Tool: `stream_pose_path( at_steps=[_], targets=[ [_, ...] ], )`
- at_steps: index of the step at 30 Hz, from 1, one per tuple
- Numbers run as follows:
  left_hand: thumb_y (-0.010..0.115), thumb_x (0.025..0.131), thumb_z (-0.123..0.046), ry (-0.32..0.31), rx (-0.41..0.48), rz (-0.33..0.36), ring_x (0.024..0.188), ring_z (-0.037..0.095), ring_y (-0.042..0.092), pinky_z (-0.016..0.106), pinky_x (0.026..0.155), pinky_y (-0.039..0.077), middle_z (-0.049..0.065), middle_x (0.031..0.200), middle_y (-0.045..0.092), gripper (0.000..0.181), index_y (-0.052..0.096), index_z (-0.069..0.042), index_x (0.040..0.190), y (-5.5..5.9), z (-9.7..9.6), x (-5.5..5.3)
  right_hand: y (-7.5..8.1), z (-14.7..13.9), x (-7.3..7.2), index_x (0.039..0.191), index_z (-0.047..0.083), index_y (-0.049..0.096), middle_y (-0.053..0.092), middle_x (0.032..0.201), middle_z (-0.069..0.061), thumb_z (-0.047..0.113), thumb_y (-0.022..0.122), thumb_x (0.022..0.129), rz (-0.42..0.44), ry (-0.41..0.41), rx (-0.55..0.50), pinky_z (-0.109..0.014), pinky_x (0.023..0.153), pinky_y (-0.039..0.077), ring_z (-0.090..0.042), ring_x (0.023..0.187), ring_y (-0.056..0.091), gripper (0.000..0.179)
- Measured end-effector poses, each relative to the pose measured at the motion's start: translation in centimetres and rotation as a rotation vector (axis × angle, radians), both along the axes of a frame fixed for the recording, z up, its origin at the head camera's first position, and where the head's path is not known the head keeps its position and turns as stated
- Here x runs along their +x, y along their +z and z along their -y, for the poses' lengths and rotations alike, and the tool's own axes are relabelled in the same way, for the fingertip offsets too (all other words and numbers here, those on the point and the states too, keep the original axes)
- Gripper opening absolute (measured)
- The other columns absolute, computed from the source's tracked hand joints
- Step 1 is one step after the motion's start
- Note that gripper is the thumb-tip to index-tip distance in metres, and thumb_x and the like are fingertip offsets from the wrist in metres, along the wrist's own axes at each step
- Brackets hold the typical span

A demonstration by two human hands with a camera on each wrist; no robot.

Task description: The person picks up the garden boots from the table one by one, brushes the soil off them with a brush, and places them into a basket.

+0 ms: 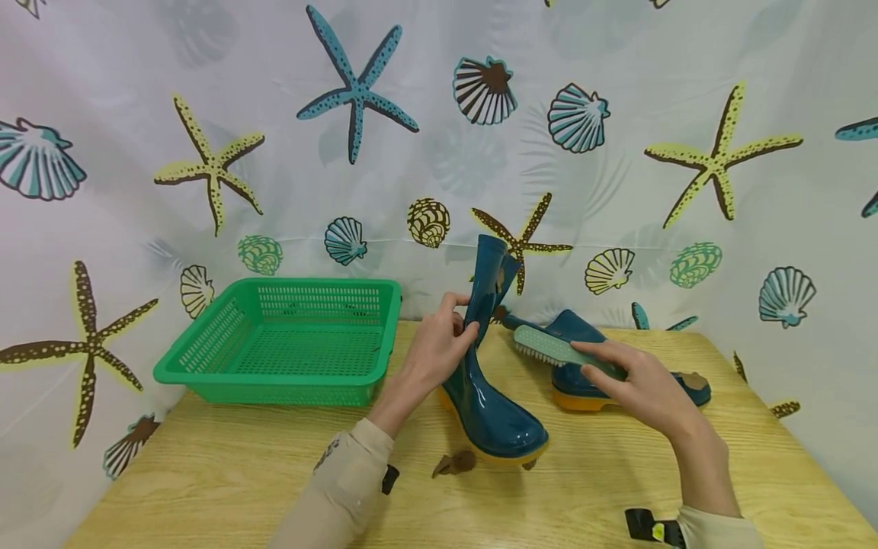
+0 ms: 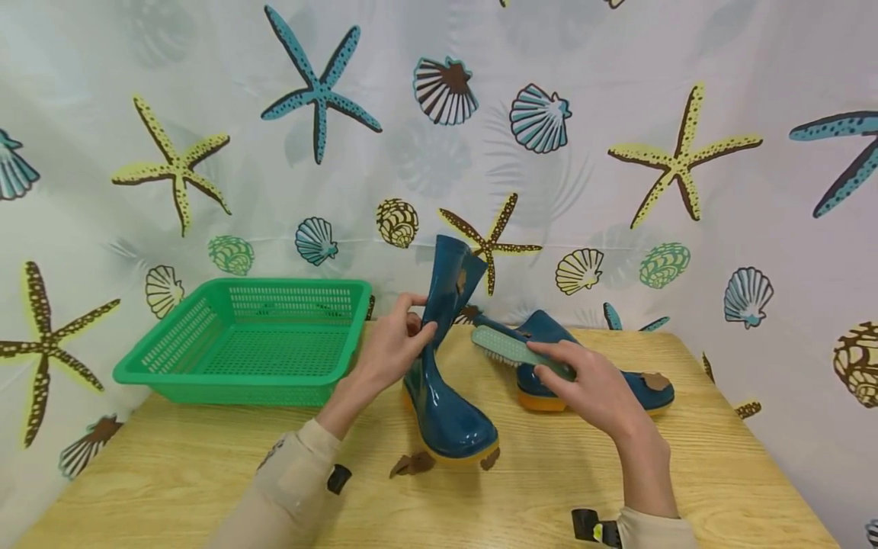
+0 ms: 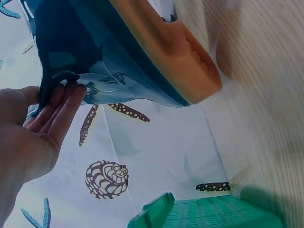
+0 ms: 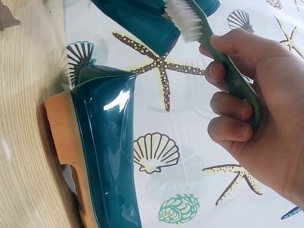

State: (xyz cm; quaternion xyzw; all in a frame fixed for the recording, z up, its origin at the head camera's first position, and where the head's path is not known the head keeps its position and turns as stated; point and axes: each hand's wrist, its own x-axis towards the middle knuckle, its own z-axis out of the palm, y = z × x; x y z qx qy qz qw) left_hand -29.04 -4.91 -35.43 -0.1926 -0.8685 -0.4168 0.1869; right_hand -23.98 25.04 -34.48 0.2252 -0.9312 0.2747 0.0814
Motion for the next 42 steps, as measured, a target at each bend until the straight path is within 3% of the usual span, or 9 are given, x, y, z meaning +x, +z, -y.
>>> stream_pose_path(
  at_steps=[13, 19, 22, 26, 35, 42],
  targets=[
    [0.059, 0.1, -0.011, -0.1, 0.064, -0.004, 0.059, 0.013, 0.052, 0.025, 0.055, 0.042, 0.005, 0.067, 0.058, 0.035, 0.045, -0.005, 0.131, 1.1, 1.3, -0.1, 0.2, 0.1, -0.2, 0.14, 0.015, 0.058, 0.058, 0.14, -0.018, 0.028, 0.057, 0.102, -0.057, 0.019, -0.037, -0.063, 0.095, 0.047, -0.042, 0.127, 0.054, 0.04],
    [0.058, 0.099, -0.01, -0.135, 0.106, 0.116, 0.056, 0.021, 0.05, 0.027, 0.054, 0.04, 0.005, 0.066, 0.054, 0.037, 0.04, -0.006, 0.131, 1.0, 2.1, -0.3, 0.1, 0.1, -0.1, 0.14, 0.014, 0.058, 0.059, 0.139, -0.018, 0.026, 0.058, 0.102, -0.067, 0.019, -0.036, -0.063, 0.094, 0.048, -0.042, 0.125, 0.055, 0.04],
    [0.059, 0.098, -0.009, -0.141, 0.15, 0.175, 0.06, 0.027, 0.058, 0.027, 0.056, 0.047, 0.008, 0.071, 0.061, 0.038, 0.039, -0.007, 0.13, 0.8, 2.4, -0.4, 0.0, 0.1, -0.1, 0.14, 0.014, 0.058, 0.059, 0.139, -0.018, 0.026, 0.058, 0.102, -0.072, 0.023, -0.037, -0.063, 0.094, 0.048, -0.042, 0.124, 0.056, 0.039],
    [0.059, 0.096, -0.007, -0.149, 0.197, 0.223, 0.067, 0.023, 0.065, 0.029, 0.06, 0.055, 0.012, 0.083, 0.069, 0.039, 0.039, -0.007, 0.13, 0.7, 2.8, -0.5, -0.1, 0.1, -0.2, 0.14, 0.014, 0.058, 0.059, 0.139, -0.018, 0.028, 0.057, 0.102, -0.077, 0.025, -0.039, -0.062, 0.093, 0.048, -0.042, 0.124, 0.056, 0.04],
    [0.055, 0.096, -0.005, -0.164, 0.171, 0.173, 0.076, 0.02, 0.065, 0.029, 0.062, 0.048, 0.015, 0.101, 0.073, 0.037, 0.04, -0.008, 0.13, 1.3, 3.8, -1.0, -0.1, 0.1, -0.1, 0.141, 0.015, 0.058, 0.059, 0.138, -0.017, 0.028, 0.057, 0.103, -0.091, 0.019, -0.047, -0.062, 0.093, 0.049, -0.041, 0.124, 0.057, 0.04],
    [0.055, 0.095, -0.003, -0.154, 0.114, 0.117, 0.082, 0.019, 0.067, 0.031, 0.072, 0.054, 0.016, 0.102, 0.073, 0.036, 0.043, -0.006, 0.129, 0.9, 4.0, -1.2, 0.0, 0.1, 0.0, 0.14, 0.015, 0.059, 0.063, 0.132, -0.014, 0.025, 0.058, 0.102, -0.136, 0.018, -0.049, -0.057, 0.09, 0.052, -0.036, 0.117, 0.061, 0.039]
  ],
)
